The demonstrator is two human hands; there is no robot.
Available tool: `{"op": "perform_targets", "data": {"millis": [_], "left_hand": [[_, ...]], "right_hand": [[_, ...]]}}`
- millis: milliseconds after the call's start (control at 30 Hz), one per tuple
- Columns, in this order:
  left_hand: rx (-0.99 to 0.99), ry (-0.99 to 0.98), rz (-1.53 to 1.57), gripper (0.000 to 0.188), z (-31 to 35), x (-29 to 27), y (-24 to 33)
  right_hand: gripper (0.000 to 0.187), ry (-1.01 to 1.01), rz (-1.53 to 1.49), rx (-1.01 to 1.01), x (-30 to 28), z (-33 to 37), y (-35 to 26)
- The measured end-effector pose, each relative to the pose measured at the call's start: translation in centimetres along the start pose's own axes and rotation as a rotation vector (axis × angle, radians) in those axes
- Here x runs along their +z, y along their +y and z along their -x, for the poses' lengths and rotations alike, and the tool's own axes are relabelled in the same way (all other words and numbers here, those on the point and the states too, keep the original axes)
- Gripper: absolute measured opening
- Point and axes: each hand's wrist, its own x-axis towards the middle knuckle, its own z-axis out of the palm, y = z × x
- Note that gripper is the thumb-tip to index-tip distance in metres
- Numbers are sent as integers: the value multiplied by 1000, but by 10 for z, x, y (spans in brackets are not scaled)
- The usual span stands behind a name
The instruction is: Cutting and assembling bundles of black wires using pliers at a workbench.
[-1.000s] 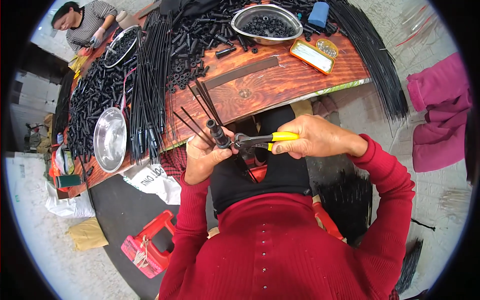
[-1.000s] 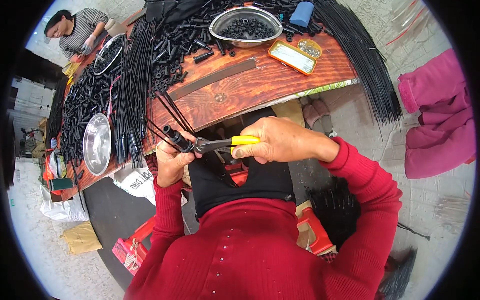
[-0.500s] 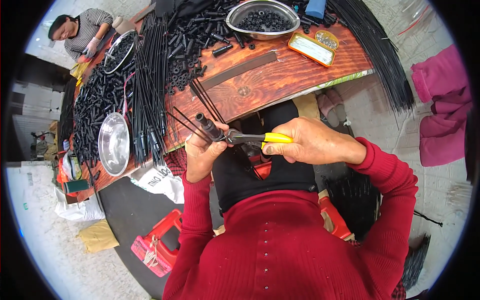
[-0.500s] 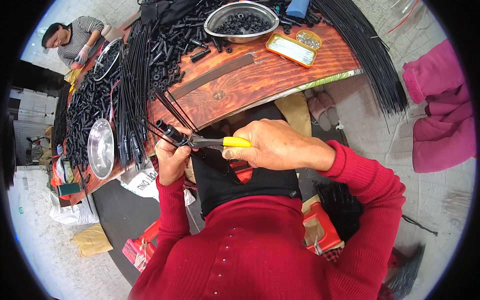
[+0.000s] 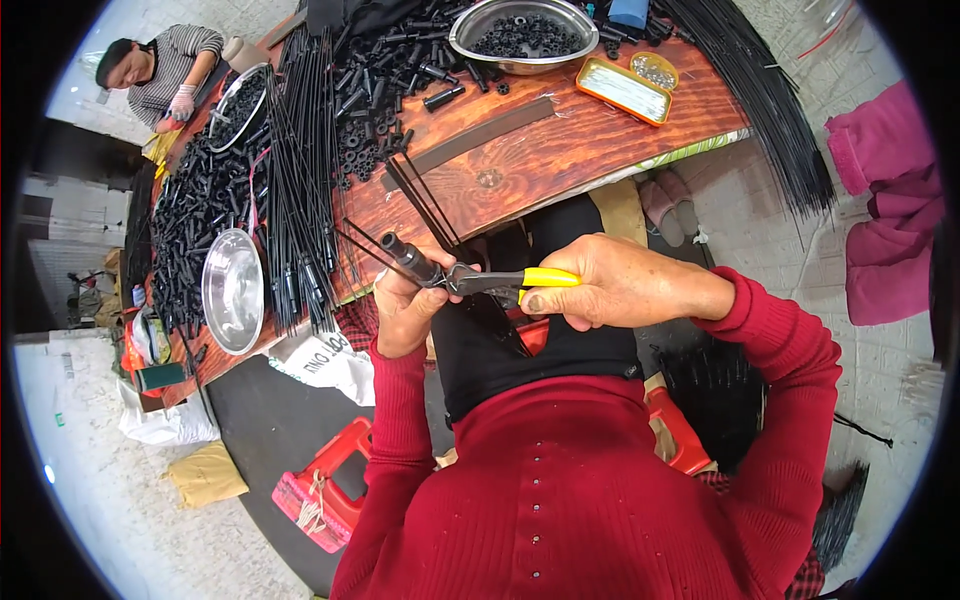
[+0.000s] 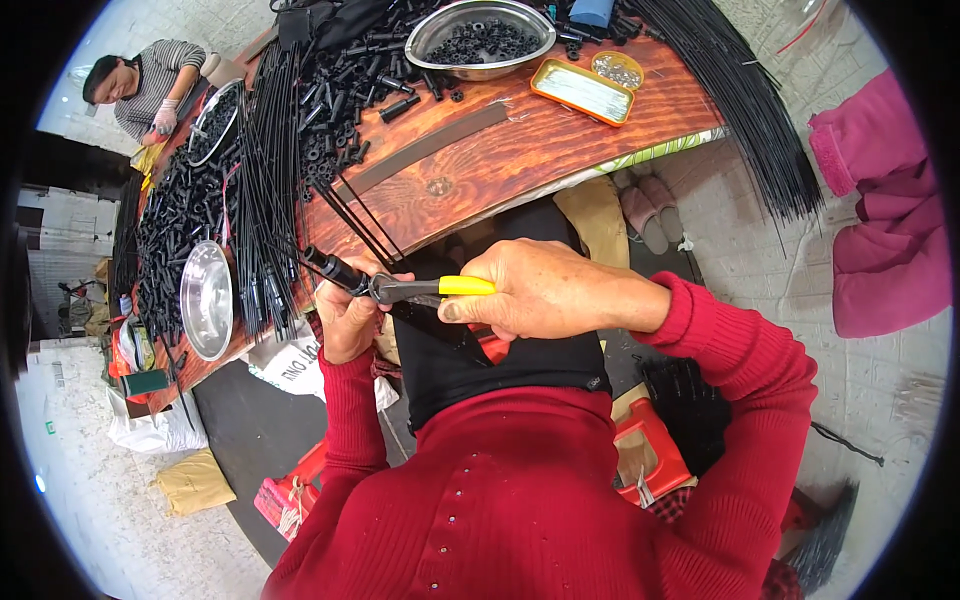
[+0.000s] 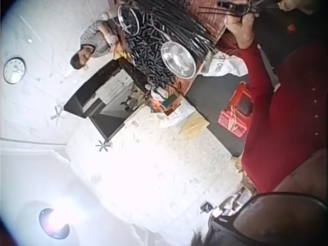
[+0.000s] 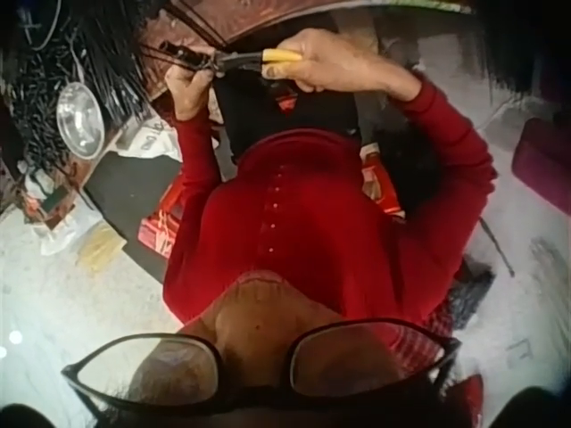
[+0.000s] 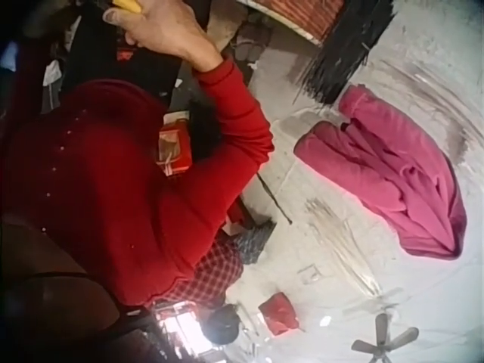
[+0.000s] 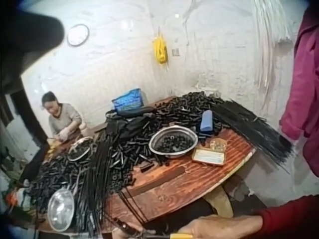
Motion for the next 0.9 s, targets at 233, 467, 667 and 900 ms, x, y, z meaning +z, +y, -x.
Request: {"op": "perform_targets", "data": {"millis": [233,467,667,900], "left_hand": [[-62,83,-4,48,0,11,6],[-24,-18,110,45,1,3,-1],[-24,-5,69,41,-2,7,2],[-28,91,9,42,-4,5,-1]], "right_hand": [[48,-190,-405,52,12,-3,15],[49,-332,-682,73,29,-7,36],[35,-63,-391,-40,33,0,28],[54,696,441,-486,39,10,31]]}}
